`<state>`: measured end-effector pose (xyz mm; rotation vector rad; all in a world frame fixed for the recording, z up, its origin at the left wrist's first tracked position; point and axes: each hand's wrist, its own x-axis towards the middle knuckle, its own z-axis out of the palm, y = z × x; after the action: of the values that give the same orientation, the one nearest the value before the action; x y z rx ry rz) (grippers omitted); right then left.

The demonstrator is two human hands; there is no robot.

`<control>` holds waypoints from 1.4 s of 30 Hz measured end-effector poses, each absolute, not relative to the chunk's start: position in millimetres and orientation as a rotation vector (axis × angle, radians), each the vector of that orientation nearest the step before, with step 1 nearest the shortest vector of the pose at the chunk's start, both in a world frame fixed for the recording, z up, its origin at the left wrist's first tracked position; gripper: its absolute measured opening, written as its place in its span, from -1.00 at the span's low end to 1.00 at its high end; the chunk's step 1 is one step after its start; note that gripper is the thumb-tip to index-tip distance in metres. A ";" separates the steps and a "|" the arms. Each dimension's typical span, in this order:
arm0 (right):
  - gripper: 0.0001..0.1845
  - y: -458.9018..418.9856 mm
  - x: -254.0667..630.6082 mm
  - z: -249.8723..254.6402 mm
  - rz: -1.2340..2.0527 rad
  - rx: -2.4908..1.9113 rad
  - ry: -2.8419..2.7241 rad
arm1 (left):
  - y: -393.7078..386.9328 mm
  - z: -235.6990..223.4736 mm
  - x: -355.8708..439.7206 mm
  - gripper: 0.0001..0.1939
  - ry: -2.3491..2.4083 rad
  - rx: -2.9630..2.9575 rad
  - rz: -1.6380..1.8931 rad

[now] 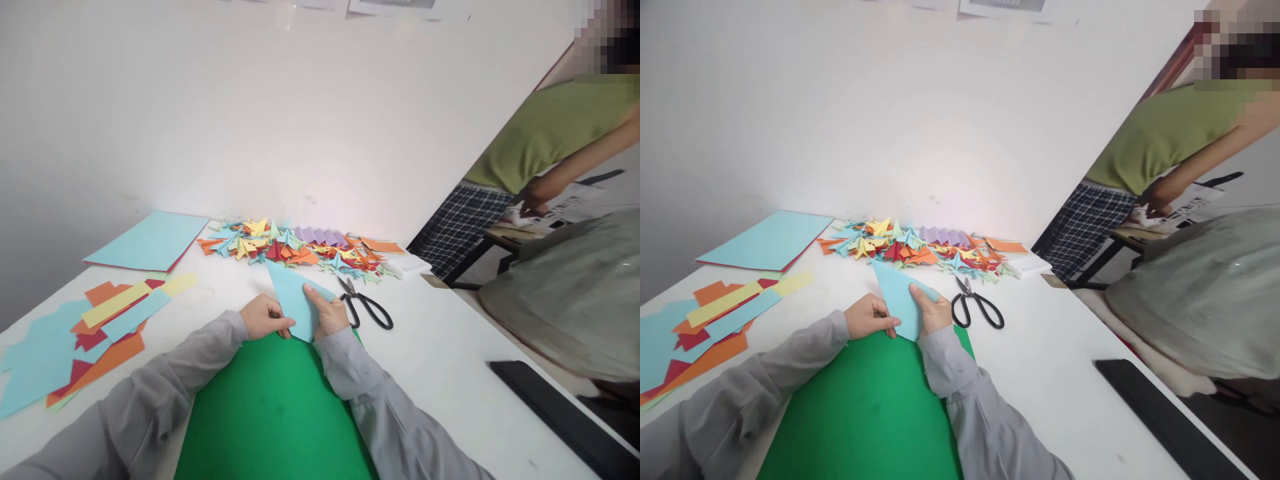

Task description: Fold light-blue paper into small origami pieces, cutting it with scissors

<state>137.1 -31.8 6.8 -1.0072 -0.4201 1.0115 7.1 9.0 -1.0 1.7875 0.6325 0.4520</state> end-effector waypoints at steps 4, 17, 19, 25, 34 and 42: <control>-0.78 -30.7 137.6 6.0 1.022 -0.996 -0.416 | 8.1 1.4 7.1 -0.69 0.656 1.808 0.449; -0.76 -28.6 140.6 4.8 1.084 -1.009 -0.352 | 8.0 -2.0 7.4 -0.69 0.611 1.804 0.413; -0.75 -28.4 141.0 4.1 1.106 -1.005 -0.351 | 8.6 -2.5 7.5 -0.69 0.624 1.827 0.409; -0.75 -29.4 142.1 3.0 1.156 -0.990 -0.374 | 7.4 -0.9 6.9 -0.73 0.645 1.848 0.403; -0.78 -27.7 146.1 0.6 1.162 -0.985 -0.357 | 5.1 0.8 6.5 -0.71 0.679 1.881 0.407; -0.79 -29.9 142.6 5.9 1.107 -0.987 -0.367 | 5.3 -0.1 5.6 -0.70 0.666 1.910 0.393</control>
<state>142.6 -29.9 5.9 -0.9867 -0.3670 1.1068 5.6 5.3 -0.1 1.9100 0.6660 0.3934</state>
